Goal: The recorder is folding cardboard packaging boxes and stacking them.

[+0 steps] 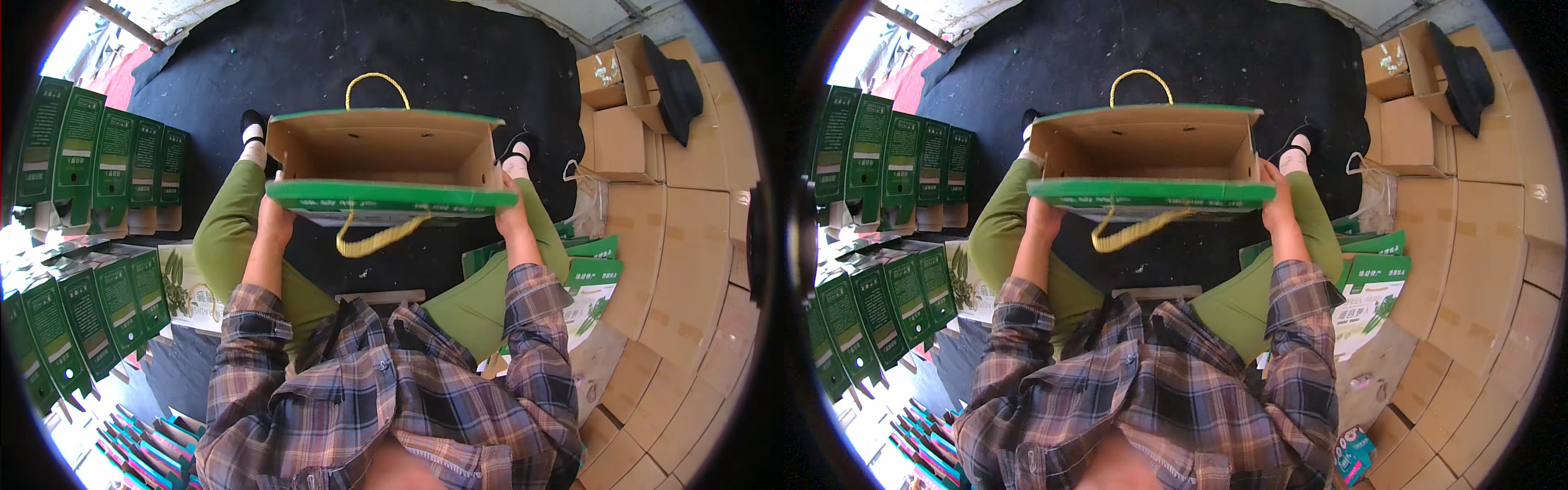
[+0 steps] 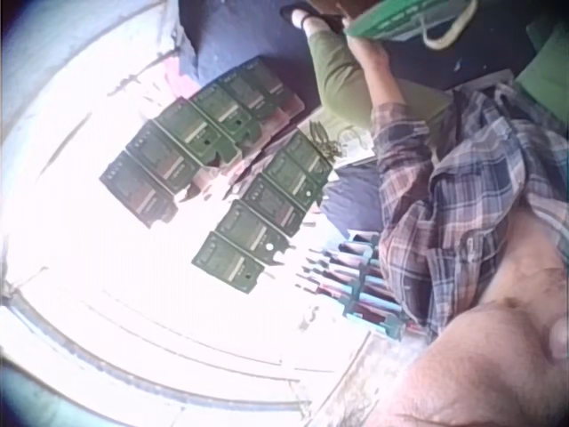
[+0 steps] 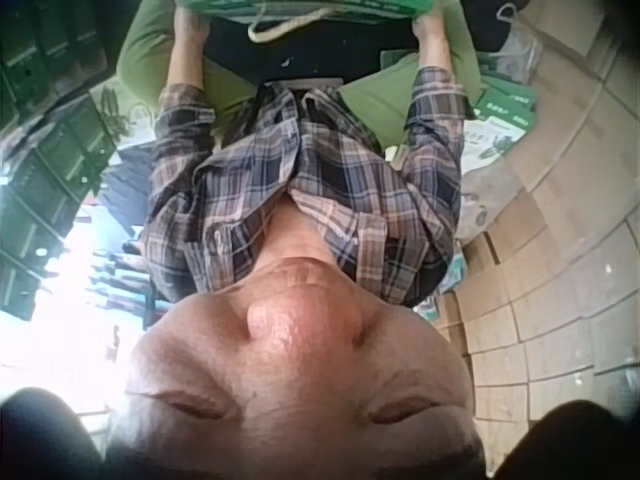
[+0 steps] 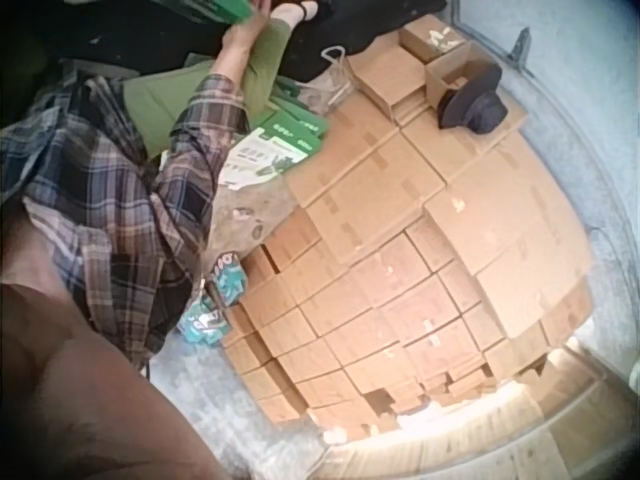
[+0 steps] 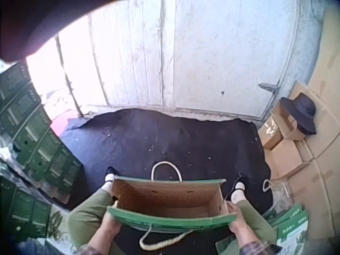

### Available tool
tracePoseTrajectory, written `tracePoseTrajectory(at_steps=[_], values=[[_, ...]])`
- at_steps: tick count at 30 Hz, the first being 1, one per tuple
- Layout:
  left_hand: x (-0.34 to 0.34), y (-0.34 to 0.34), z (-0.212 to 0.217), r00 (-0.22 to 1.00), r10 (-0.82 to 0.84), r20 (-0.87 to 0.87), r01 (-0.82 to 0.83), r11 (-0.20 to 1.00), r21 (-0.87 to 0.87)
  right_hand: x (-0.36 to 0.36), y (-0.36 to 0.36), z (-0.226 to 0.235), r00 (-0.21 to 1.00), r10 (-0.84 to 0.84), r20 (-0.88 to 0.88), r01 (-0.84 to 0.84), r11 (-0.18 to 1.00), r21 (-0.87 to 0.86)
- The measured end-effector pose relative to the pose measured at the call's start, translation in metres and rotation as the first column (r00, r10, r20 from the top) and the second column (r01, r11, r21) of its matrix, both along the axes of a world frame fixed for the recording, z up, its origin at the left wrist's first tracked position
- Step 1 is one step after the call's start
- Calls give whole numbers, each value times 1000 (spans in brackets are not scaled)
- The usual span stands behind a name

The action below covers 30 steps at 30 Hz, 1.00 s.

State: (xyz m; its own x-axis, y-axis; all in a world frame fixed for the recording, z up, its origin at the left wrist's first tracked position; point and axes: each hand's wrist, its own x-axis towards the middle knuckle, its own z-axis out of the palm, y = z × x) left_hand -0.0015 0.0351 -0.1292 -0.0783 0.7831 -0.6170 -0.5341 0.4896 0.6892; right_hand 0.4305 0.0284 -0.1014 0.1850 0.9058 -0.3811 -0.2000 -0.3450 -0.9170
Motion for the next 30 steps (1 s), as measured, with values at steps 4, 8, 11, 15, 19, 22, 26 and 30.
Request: tracePoseTrajectory(at_steps=[4,8,11,15,19,22,26,30], values=[[0,-3,0,983,-98,-154,113,989,97,-4,5,-2,999,12,-38,-16,995,-102],[4,1,0,991,8,-133,-15,999,-51,-2,7,-15,999,30,-36,-34,993,-113],[2,-1,0,949,-145,-279,126,988,-86,3,9,-33,996,84,-1,-83,980,-179],[1,-7,14,936,-46,-349,56,998,18,-6,4,-15,994,94,48,-73,944,-321],[20,-6,55,917,74,-391,-16,989,150,-8,-3,-1,946,102,309,-16,963,-269],[16,-6,46,762,128,-635,154,916,370,-13,0,6,966,1,258,5,1000,-23],[13,1,55,527,124,-841,387,846,367,-14,5,13,963,-6,268,-1,1000,28],[17,6,67,444,7,-896,508,822,258,-11,6,4,958,-7,287,-37,989,145]])
